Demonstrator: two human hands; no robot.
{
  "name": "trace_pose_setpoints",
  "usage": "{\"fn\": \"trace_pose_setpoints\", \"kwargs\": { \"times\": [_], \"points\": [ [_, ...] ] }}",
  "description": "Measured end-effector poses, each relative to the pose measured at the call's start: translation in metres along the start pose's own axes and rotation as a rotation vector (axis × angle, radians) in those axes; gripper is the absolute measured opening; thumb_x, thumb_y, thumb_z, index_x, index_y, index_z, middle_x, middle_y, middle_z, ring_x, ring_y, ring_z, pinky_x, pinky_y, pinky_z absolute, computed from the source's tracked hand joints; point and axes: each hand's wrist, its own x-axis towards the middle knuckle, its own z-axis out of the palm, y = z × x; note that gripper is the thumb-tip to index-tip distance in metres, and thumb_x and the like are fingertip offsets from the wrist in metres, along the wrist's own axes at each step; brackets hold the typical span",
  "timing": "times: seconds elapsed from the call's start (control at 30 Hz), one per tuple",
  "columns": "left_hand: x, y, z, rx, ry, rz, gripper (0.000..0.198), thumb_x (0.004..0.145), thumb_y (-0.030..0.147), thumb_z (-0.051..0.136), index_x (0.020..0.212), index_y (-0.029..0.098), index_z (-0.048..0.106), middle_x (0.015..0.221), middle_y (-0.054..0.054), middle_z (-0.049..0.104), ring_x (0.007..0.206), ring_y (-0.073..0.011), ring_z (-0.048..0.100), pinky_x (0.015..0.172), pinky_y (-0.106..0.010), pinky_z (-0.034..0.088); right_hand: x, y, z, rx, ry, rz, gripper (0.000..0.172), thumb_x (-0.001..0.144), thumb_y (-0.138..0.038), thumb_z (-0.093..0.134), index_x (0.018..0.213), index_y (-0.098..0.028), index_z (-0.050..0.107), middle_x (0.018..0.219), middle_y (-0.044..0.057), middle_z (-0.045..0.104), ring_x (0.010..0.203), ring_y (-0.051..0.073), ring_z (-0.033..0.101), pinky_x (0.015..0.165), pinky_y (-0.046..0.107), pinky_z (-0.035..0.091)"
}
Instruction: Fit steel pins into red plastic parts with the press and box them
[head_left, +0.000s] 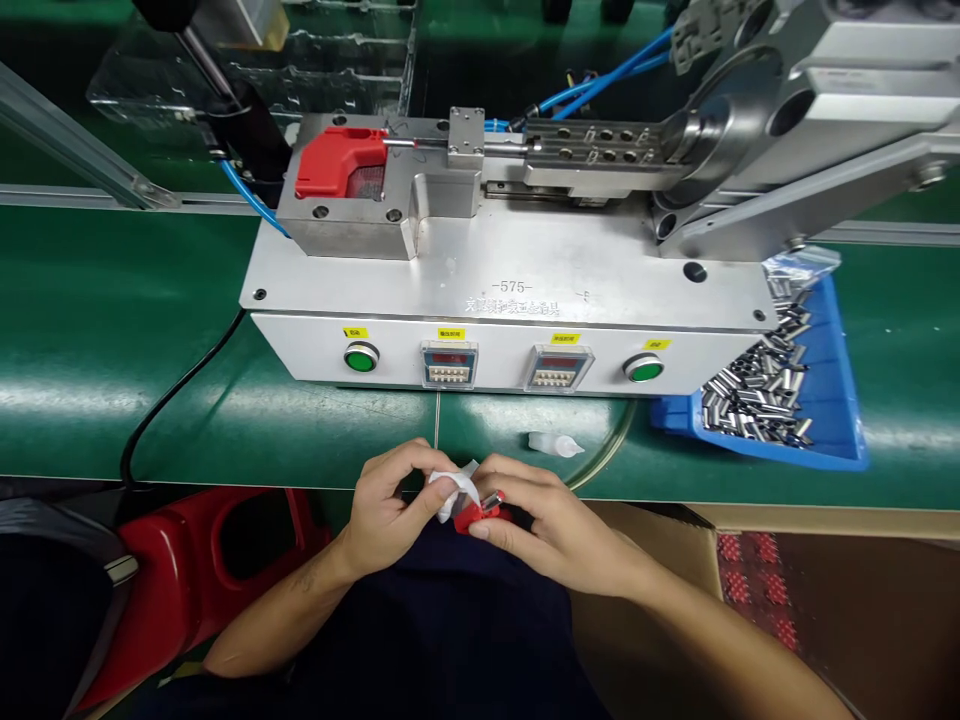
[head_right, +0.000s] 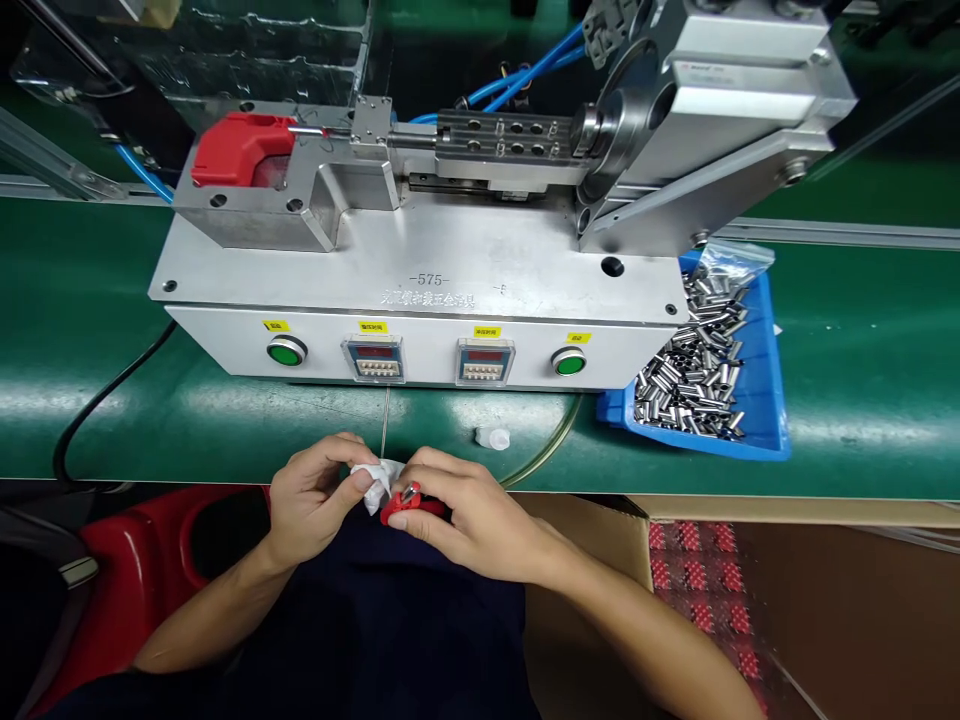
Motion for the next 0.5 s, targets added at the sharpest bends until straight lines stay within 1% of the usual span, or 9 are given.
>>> {"fn": "trace_pose_setpoints", "kwargs": {
  "times": [0.07, 0.2, 0.23, 0.3, 0.37, 0.4, 0.43, 0.47, 0.5],
  "points": [
    [-0.001, -0.002, -0.004, -0.001, 0.065, 0.023, 0.002, 0.099, 0.019, 0.069, 0.096, 0.019, 0.070, 0.074, 0.001, 0.067, 0.063, -0.0117, 0.060, 0.062, -0.024, 0.049, 0.001, 0.002, 0.001, -0.040, 0.020, 0.004, 0.022, 0.110, -0.033, 0.054, 0.110, -0.016, 0.069, 0.103, 0.008, 0.066, 0.092, 0.018, 0.064, 0.085, 0.031, 0.054],
    [-0.003, 0.003, -0.016, -0.002, 0.226, 0.123, 0.006, 0.101, 0.022, 0.066, 0.096, 0.018, 0.067, 0.069, 0.002, 0.062, 0.060, -0.0125, 0.056, 0.058, -0.026, 0.048, 0.004, 0.006, 0.004, -0.099, 0.094, 0.005, 0.020, 0.110, -0.032, 0.055, 0.108, -0.018, 0.069, 0.106, 0.010, 0.068, 0.096, 0.019, 0.066, 0.087, 0.033, 0.055],
    [-0.004, 0.006, -0.019, 0.021, 0.240, 0.163, 0.007, 0.101, 0.023, 0.065, 0.096, 0.018, 0.067, 0.069, 0.001, 0.061, 0.060, -0.0133, 0.056, 0.059, -0.027, 0.048, 0.005, 0.006, 0.005, -0.103, 0.113, 0.009, 0.019, 0.109, -0.032, 0.056, 0.108, -0.019, 0.069, 0.105, 0.010, 0.068, 0.095, 0.019, 0.066, 0.086, 0.032, 0.055],
    [-0.006, 0.010, -0.022, 0.127, 0.227, 0.245, 0.009, 0.101, 0.026, 0.064, 0.096, 0.019, 0.067, 0.070, 0.000, 0.061, 0.064, -0.0153, 0.056, 0.062, -0.031, 0.051, 0.007, 0.006, 0.006, -0.094, 0.149, 0.021, 0.018, 0.109, -0.031, 0.057, 0.105, -0.019, 0.070, 0.103, 0.009, 0.068, 0.094, 0.019, 0.066, 0.085, 0.032, 0.055],
    [-0.010, 0.013, -0.021, 0.247, 0.195, 0.279, 0.012, 0.101, 0.028, 0.064, 0.093, 0.020, 0.068, 0.077, -0.002, 0.063, 0.073, -0.0183, 0.060, 0.074, -0.037, 0.057, 0.009, 0.005, 0.007, -0.064, 0.187, 0.033, 0.018, 0.108, -0.032, 0.058, 0.102, -0.019, 0.070, 0.099, 0.008, 0.068, 0.091, 0.019, 0.066, 0.083, 0.031, 0.054],
    [-0.012, 0.012, -0.019, 0.257, 0.181, 0.262, 0.014, 0.102, 0.029, 0.062, 0.092, 0.020, 0.067, 0.083, -0.004, 0.064, 0.079, -0.0197, 0.062, 0.081, -0.040, 0.059, 0.009, 0.004, 0.007, -0.047, 0.206, 0.039, 0.019, 0.108, -0.033, 0.059, 0.100, -0.019, 0.070, 0.098, 0.007, 0.068, 0.090, 0.018, 0.066, 0.082, 0.031, 0.054],
    [-0.014, 0.011, -0.015, 0.210, 0.172, 0.221, 0.015, 0.104, 0.030, 0.060, 0.093, 0.020, 0.065, 0.087, -0.004, 0.065, 0.083, -0.0202, 0.063, 0.085, -0.042, 0.059, 0.010, 0.003, 0.007, -0.031, 0.222, 0.044, 0.020, 0.107, -0.034, 0.060, 0.099, -0.019, 0.071, 0.096, 0.007, 0.069, 0.089, 0.018, 0.066, 0.081, 0.031, 0.054],
    [-0.016, 0.009, -0.011, 0.117, 0.161, 0.151, 0.016, 0.106, 0.030, 0.056, 0.095, 0.020, 0.063, 0.087, -0.004, 0.065, 0.081, -0.0194, 0.064, 0.083, -0.041, 0.060, 0.010, 0.003, 0.007, -0.017, 0.232, 0.050, 0.021, 0.107, -0.035, 0.061, 0.098, -0.019, 0.072, 0.096, 0.007, 0.069, 0.087, 0.018, 0.066, 0.080, 0.031, 0.055],
    [-0.017, 0.006, -0.007, 0.006, 0.149, 0.053, 0.016, 0.108, 0.029, 0.052, 0.098, 0.020, 0.060, 0.084, -0.003, 0.064, 0.076, -0.0175, 0.063, 0.077, -0.036, 0.060, 0.009, 0.002, 0.007, -0.007, 0.239, 0.051, 0.022, 0.107, -0.036, 0.062, 0.099, -0.019, 0.073, 0.095, 0.007, 0.069, 0.086, 0.018, 0.066, 0.079, 0.031, 0.055]
  ]
}}
